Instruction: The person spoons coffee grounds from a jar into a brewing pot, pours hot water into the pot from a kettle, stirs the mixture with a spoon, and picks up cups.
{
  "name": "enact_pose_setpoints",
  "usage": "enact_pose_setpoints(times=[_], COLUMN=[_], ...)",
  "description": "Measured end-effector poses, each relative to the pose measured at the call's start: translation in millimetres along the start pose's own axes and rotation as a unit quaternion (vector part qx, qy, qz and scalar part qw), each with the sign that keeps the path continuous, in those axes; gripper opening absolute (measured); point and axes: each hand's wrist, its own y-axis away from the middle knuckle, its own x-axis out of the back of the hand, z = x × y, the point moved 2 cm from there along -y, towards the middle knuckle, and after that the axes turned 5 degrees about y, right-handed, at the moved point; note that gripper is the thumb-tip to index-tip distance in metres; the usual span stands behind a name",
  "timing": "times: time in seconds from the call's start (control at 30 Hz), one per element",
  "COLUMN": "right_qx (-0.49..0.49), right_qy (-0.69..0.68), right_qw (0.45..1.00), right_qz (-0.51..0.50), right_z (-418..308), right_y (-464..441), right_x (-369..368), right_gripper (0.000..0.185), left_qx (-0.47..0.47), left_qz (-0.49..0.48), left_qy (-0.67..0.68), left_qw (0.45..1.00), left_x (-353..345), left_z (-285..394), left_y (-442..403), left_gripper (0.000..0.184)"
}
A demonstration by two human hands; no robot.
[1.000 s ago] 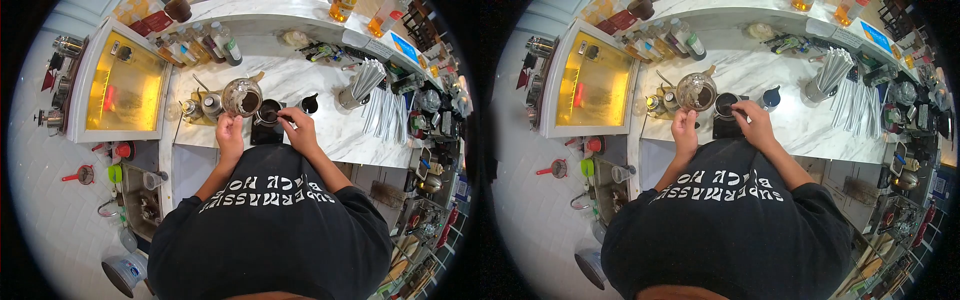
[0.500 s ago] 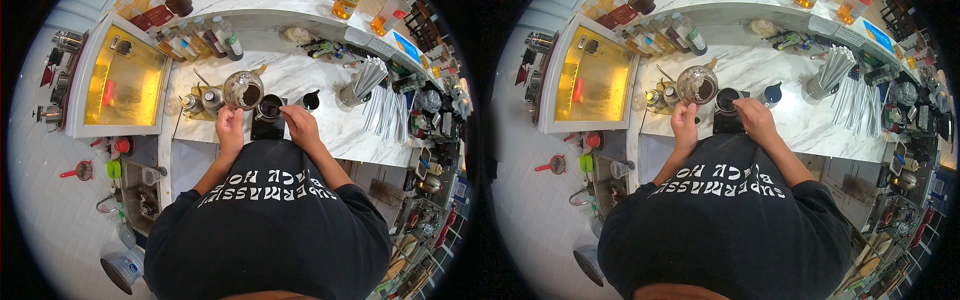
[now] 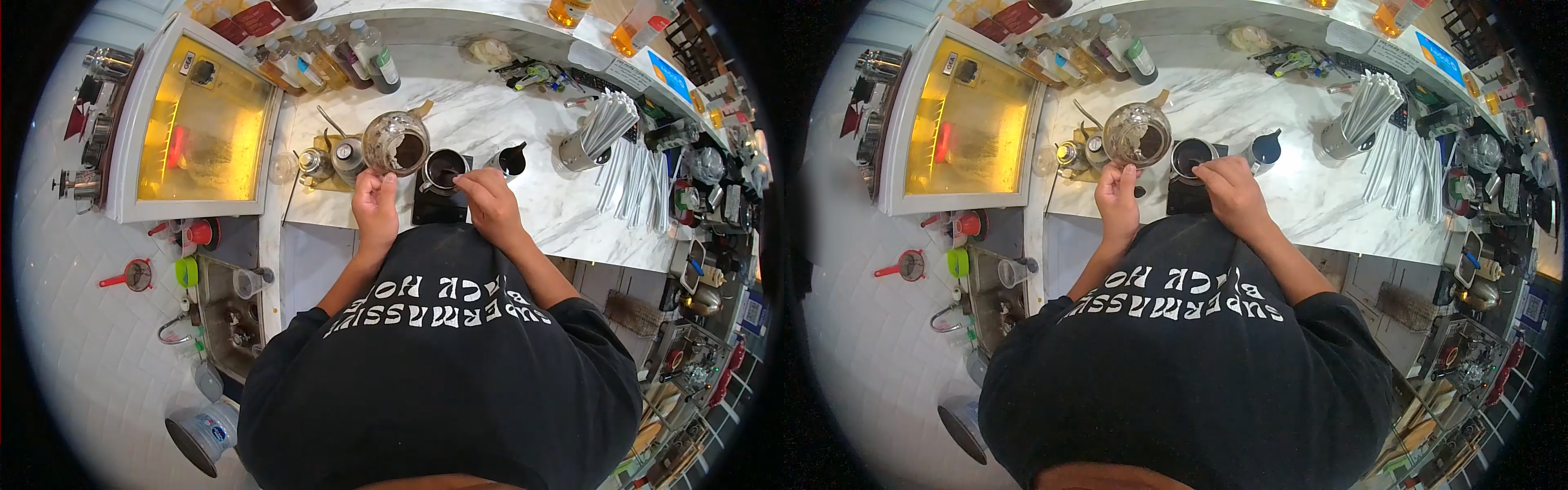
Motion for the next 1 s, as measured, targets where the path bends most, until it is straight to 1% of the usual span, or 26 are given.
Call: enact_pose_setpoints(times=[0.07, 0.1, 0.17, 0.2, 0.27, 0.4, 0.47, 0.57, 0.7, 0.77, 0.8, 0.9, 0.93, 1.0], right_qx=[0.023, 0.021, 0.009, 0.01, 0.018, 0.019, 0.02, 0.025, 0.02, 0.019, 0.019, -0.05, -0.049, -0.096], right_qy=[-0.002, -0.001, 0.009, 0.009, 0.005, 0.015, 0.015, 0.008, 0.01, 0.015, 0.014, 0.003, 0.002, -0.016], right_qw=[0.999, 0.999, 1.0, 1.0, 1.0, 1.0, 1.0, 1.0, 1.0, 1.0, 1.0, 0.996, 0.996, 0.985], right_qz=[0.025, 0.024, -0.012, -0.011, 0.01, 0.01, -0.003, 0.012, -0.01, 0.008, 0.007, 0.078, 0.078, 0.143], right_z=[-3, -2, 0, 2, 0, 0, -1, -8, -1, -3, -4, -10, -12, -12], right_y=[-3, 0, 3, 4, 4, 5, 5, -1, 4, 3, 2, -10, -12, -12], right_x=[4, 2, -3, -4, -1, -3, -6, 3, -4, 0, 2, 23, 28, 39], right_gripper=[0.034, 0.034, 0.035, 0.035, 0.036, 0.036, 0.036, 0.036, 0.037, 0.037, 0.037, 0.023, 0.023, 0.021], left_qx=[-0.008, -0.007, -0.014, -0.015, -0.015, -0.004, -0.009, -0.009, -0.012, -0.016, -0.016, -0.015, -0.016, -0.015], left_qz=[-0.011, -0.011, -0.008, -0.008, -0.006, -0.008, 0.001, 0.001, 0.001, -0.007, -0.006, -0.002, -0.002, -0.003], left_qy=[-0.025, -0.024, -0.028, -0.029, -0.039, -0.051, 0.01, -0.024, -0.002, -0.03, -0.031, -0.027, -0.023, -0.02], left_qw=[1.0, 1.0, 0.999, 0.999, 0.999, 0.999, 1.0, 1.0, 1.0, 0.999, 0.999, 1.0, 1.0, 1.0], left_x=[4, 5, 4, 4, 5, 0, -5, -1, -2, 5, 7, 6, 6, 8], left_z=[-2, -4, -3, -4, -5, 1, 4, 3, 6, 1, -2, 1, 1, 0], left_y=[1, 2, 1, 0, 2, 2, 2, 2, 3, 3, 5, 6, 6, 8], left_gripper=[0.024, 0.024, 0.024, 0.024, 0.026, 0.027, 0.033, 0.034, 0.034, 0.028, 0.028, 0.028, 0.028, 0.027])
